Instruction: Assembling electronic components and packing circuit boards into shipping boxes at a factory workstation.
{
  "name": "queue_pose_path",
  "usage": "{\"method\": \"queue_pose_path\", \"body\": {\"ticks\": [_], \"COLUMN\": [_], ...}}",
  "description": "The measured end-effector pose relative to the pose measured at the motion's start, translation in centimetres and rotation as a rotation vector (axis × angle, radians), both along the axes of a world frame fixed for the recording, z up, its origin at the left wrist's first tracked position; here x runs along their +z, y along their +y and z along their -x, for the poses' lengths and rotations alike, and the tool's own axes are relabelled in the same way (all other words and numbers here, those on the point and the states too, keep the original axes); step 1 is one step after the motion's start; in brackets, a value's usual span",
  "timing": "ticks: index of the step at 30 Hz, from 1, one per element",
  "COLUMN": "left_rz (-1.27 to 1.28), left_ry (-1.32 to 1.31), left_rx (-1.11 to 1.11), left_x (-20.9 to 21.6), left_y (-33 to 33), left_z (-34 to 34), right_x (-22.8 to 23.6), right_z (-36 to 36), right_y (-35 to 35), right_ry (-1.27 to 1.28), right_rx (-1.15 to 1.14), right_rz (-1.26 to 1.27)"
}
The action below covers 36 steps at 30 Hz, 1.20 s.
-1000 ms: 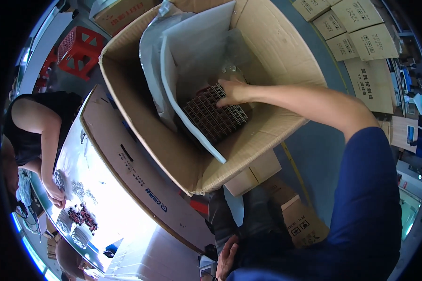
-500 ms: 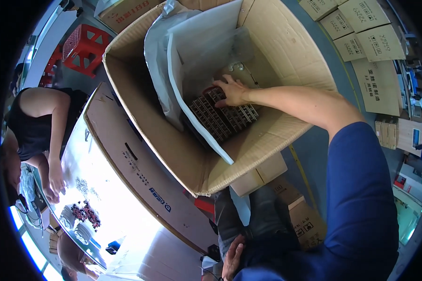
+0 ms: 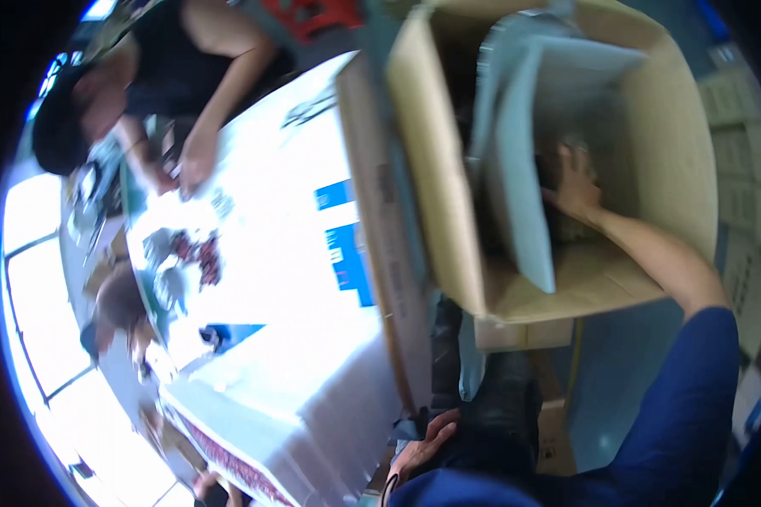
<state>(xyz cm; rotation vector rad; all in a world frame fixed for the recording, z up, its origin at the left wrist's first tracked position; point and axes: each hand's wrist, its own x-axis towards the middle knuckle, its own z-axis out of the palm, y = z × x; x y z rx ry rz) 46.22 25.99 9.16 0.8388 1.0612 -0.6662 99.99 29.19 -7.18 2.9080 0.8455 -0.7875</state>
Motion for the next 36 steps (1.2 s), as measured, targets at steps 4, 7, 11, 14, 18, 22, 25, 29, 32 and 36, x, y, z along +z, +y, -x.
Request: {"method": "queue_pose_path", "body": {"ticks": [4, 7, 11, 14, 18, 22, 25, 29, 32, 36], "left_rz": [-0.052, -0.102, -0.159, -0.134, -0.071, -0.074, 0.021, -0.122, -0.034, -0.101], "left_ry": [0.050, 0.031, 0.095, 0.131, 0.131, 0.036, 0.043, 0.030, 0.004, -0.105], "left_rx": [-0.161, -0.114, -0.036, 0.001, 0.066, 0.138, 0.190, -0.094, -0.074, -0.064], "left_x": [4.8, 3.4, 2.2, 3.6, 3.9, 3.1, 3.7, 0.8, 1.8, 2.1], "left_y": [3.3, 2.3, 0.4, 1.8, 1.6, 1.2, 1.7, 1.0, 1.9, 1.5], "left_z": [-4.7, -2.4, -0.6, -2.2, -2.1, -1.4, -1.3, 0.6, -1.3, -1.4], "right_x": [-1.7, -7.0, -9.0, -10.0, -10.8, -10.4, -5.6, -4.3, -2.7, 1.1], "right_z": [0.3, -1.1, -2.2, -3.5, -3.9, -3.7, 0.2, 0.8, -1.8, -4.9], "right_y": [0.5, -2.7, -5.3, -7.4, -7.5, -6.3, -1.7, -0.1, -0.6, 0.4], "right_ry": [-0.041, -0.182, -0.154, -0.183, -0.130, -0.077, -0.004, 0.031, 0.113, 0.235], "right_rx": [-0.001, 0.087, 0.148, 0.115, 0.020, -0.156, -0.241, -0.252, -0.272, -0.322], "right_rz": [0.045, -0.092, -0.361, -0.312, -0.207, -0.018, 0.033, 0.009, 0.014, 0.031]}}
